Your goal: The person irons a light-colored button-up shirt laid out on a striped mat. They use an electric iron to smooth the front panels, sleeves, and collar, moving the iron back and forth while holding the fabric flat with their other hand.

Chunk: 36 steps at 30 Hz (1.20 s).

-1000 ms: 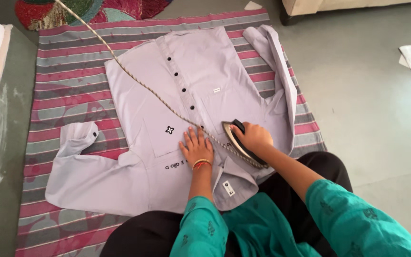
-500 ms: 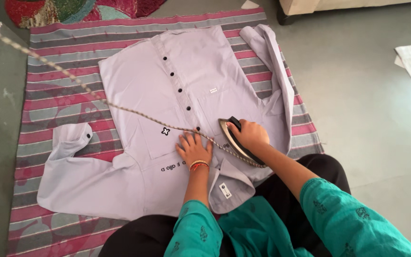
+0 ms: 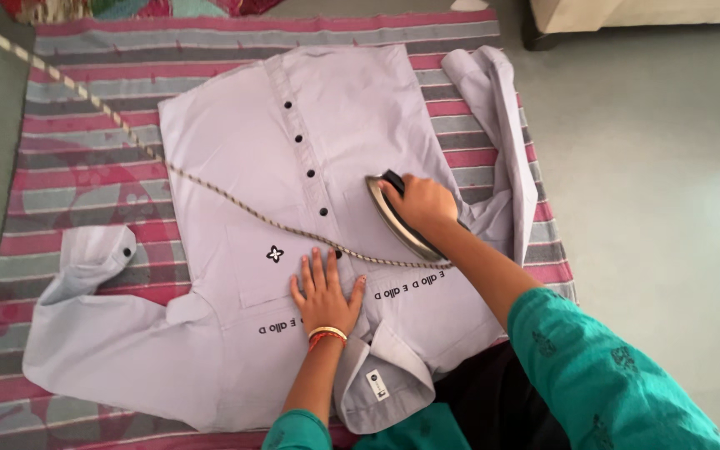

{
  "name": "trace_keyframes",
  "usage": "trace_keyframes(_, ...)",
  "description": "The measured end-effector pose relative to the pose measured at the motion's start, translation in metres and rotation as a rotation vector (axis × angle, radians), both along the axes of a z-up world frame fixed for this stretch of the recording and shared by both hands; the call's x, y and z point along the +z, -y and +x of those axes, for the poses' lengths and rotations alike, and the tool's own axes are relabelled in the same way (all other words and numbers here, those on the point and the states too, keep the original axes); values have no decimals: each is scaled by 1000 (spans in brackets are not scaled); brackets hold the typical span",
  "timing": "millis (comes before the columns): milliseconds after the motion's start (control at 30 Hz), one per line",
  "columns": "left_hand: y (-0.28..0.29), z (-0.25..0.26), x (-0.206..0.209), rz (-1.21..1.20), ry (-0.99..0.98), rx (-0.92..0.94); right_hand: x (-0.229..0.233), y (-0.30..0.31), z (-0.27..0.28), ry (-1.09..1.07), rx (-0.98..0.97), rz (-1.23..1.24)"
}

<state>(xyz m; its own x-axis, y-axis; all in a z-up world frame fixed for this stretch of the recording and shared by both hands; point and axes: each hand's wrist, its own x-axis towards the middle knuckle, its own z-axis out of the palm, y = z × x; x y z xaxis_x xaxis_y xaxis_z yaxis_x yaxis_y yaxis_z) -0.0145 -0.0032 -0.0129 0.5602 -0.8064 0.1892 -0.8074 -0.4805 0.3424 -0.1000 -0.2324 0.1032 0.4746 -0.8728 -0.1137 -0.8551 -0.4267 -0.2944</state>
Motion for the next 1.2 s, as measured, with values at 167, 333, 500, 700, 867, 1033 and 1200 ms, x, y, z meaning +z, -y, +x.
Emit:
trace_keyframes(167, 3, 3, 4, 45, 56, -4, -1, 17, 25, 17, 47, 7)
trace_keyframes(333, 44, 23, 11, 53, 130, 85, 2, 25, 32, 39, 119, -30)
trace_keyframes(500, 85, 46, 1, 106, -66, 109, 2, 38, 39, 60, 132, -4)
trace_keyframes(700, 89, 47, -10, -86, 87, 46, 1, 61, 60, 44, 109, -24)
trace_keyframes(867, 92, 52, -7, -9, 51, 13, 4, 78, 87, 14, 154, 26)
trace_keyframes(1033, 93, 52, -9, -1, -7, 22, 5, 67, 95, -72, 391, 82)
trace_keyframes(1200, 95, 55, -24, -114, 9, 22, 6, 37, 78, -100, 433, 114)
